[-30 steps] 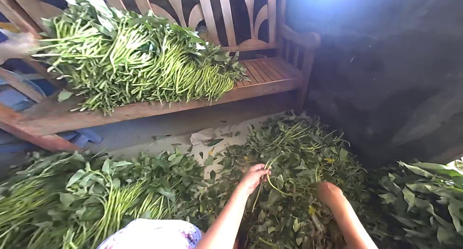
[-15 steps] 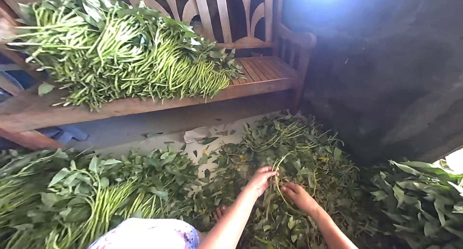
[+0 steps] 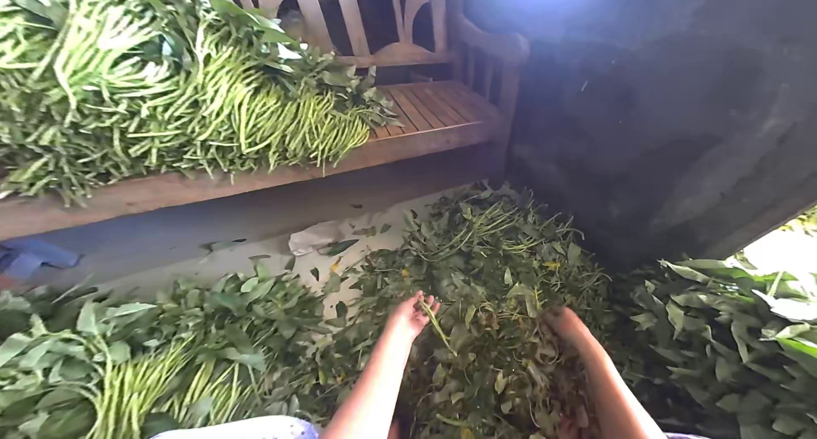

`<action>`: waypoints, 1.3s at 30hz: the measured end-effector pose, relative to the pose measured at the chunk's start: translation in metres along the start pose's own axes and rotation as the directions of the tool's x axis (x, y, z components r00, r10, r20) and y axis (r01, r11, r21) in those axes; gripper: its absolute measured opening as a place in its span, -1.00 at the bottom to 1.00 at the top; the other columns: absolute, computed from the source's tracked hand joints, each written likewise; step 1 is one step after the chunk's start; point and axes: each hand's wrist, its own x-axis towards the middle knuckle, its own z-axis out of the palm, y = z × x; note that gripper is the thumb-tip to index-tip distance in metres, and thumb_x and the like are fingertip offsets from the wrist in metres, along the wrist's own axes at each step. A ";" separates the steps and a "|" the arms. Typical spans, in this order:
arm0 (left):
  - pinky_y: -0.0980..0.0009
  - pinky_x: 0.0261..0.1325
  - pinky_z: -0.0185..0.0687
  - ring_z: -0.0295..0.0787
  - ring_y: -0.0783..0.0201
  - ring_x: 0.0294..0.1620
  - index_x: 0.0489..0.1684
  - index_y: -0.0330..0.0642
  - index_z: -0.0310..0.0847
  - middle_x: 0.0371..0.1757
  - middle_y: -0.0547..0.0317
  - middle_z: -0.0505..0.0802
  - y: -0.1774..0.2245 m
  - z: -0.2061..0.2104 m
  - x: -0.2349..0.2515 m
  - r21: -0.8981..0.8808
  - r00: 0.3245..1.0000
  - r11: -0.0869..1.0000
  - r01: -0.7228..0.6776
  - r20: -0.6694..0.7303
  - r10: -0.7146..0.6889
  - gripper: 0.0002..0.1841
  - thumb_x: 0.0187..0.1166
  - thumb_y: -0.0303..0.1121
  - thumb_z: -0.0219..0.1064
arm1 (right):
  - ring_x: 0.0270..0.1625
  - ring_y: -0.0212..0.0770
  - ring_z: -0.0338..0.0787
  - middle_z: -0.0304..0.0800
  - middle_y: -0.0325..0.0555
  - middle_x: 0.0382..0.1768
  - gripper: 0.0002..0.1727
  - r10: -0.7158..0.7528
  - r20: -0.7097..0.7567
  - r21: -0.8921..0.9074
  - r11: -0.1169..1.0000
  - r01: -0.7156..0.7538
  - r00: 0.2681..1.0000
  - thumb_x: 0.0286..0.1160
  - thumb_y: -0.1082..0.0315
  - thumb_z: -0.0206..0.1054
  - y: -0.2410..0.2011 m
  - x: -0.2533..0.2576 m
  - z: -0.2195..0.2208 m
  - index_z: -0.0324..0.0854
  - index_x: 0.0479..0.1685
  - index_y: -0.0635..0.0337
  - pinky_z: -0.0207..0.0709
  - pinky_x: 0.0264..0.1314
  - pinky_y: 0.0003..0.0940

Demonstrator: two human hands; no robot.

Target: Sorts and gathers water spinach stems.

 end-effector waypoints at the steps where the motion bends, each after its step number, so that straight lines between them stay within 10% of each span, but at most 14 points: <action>1: 0.21 -0.11 0.79 0.73 0.16 -0.31 0.22 -0.35 0.41 -0.20 -0.03 0.66 0.000 0.002 -0.003 -0.009 1.000 1.000 0.012 0.012 -0.012 -0.78 0.82 -0.40 0.06 | 0.21 0.10 0.82 0.80 0.21 0.20 -0.55 0.063 -0.146 -0.002 0.998 -0.064 0.987 0.81 0.13 0.13 0.008 0.011 -0.001 0.65 0.38 0.27 0.62 0.36 0.09; 7: 0.32 -0.15 0.75 0.73 0.28 -0.33 0.19 -0.19 0.42 -0.22 0.14 0.71 0.008 0.013 -0.004 -0.048 0.972 0.982 -0.183 0.142 0.189 -0.81 0.88 -0.36 -0.05 | 0.40 0.18 0.73 0.73 0.31 0.30 -0.47 0.277 -0.173 0.076 0.961 -0.268 0.945 0.75 0.06 0.22 0.033 0.041 0.053 0.63 0.31 0.40 0.52 0.48 0.16; 13: 0.33 -0.19 0.77 0.74 0.25 -0.41 0.24 -0.31 0.47 -0.39 0.12 0.70 -0.020 0.022 -0.016 0.004 0.958 1.000 -0.022 0.285 0.020 -0.71 0.88 -0.32 -0.07 | 0.16 0.15 0.77 0.76 0.31 0.16 -0.59 0.183 -0.320 0.469 0.883 -0.012 0.930 0.67 0.26 0.34 0.045 0.055 0.073 0.62 0.33 0.38 0.59 0.28 0.11; 16: 0.38 -0.32 0.74 0.65 0.28 -0.52 0.00 -0.25 0.50 -0.45 0.16 0.64 -0.029 0.032 -0.021 0.102 0.962 0.995 0.013 0.271 -0.040 -0.86 0.81 -0.38 0.09 | 0.12 0.04 0.83 0.83 0.19 0.09 -0.62 -0.021 -0.443 0.353 0.915 0.196 0.896 0.62 0.28 0.39 0.014 0.032 0.060 0.64 0.28 0.36 0.64 0.29 0.04; 22: 0.36 -0.22 0.72 0.75 0.23 -0.29 0.36 -0.31 0.44 -0.09 0.00 0.74 -0.047 0.061 -0.055 0.466 0.917 0.841 -0.274 0.391 0.082 -0.73 0.78 -0.49 0.16 | 0.12 -0.02 0.84 0.80 0.10 0.14 -0.71 -0.430 -0.491 -0.102 0.892 0.440 0.758 0.56 0.34 0.35 -0.037 -0.016 0.073 0.72 0.16 0.27 0.70 0.26 -0.07; 27: 0.20 0.32 0.64 0.72 0.10 0.24 0.46 -0.39 0.46 0.29 -0.19 0.73 -0.055 0.055 -0.056 0.590 0.866 0.647 -0.483 0.434 0.250 -0.62 0.74 -0.42 0.23 | -0.04 0.06 0.92 0.88 0.09 -0.11 -0.84 -0.830 -0.391 -0.583 0.558 0.591 0.397 0.54 0.33 0.38 -0.050 -0.032 0.111 0.81 -0.13 0.22 0.83 -0.01 -0.03; 31: 0.21 0.34 0.64 0.75 0.14 0.20 0.44 -0.35 0.48 0.19 -0.13 0.78 -0.047 0.041 -0.054 0.602 0.833 0.592 -0.536 0.492 0.253 -0.58 0.65 -0.42 0.33 | -0.01 0.03 0.87 0.89 -0.08 -0.17 -0.84 -0.952 -0.257 -0.747 0.306 0.590 0.167 0.43 0.43 0.42 -0.055 -0.032 0.123 0.84 -0.10 0.02 0.77 0.00 -0.03; 34: 0.27 0.19 0.70 0.77 0.20 0.07 0.50 -0.33 0.43 0.13 -0.07 0.78 -0.039 0.036 -0.055 0.622 0.834 0.586 -0.519 0.520 0.187 -0.52 0.60 -0.46 0.35 | 0.06 0.05 0.87 0.91 -0.09 -0.11 -0.86 -0.929 -0.286 -0.662 0.368 0.653 0.235 0.50 0.36 0.40 -0.059 -0.033 0.129 0.86 -0.10 0.01 0.76 0.09 0.01; 39: 0.34 0.02 0.68 0.76 0.28 -0.13 0.42 -0.34 0.46 -0.10 0.03 0.81 -0.028 0.028 -0.047 0.584 0.884 0.698 -0.415 0.440 0.158 -0.62 0.67 -0.51 0.30 | 0.17 -0.14 0.83 0.89 -0.07 0.05 -0.75 -0.757 -0.112 -0.128 0.654 0.746 0.644 0.61 0.27 0.35 -0.074 -0.043 0.121 0.79 0.11 0.16 0.65 0.37 -0.16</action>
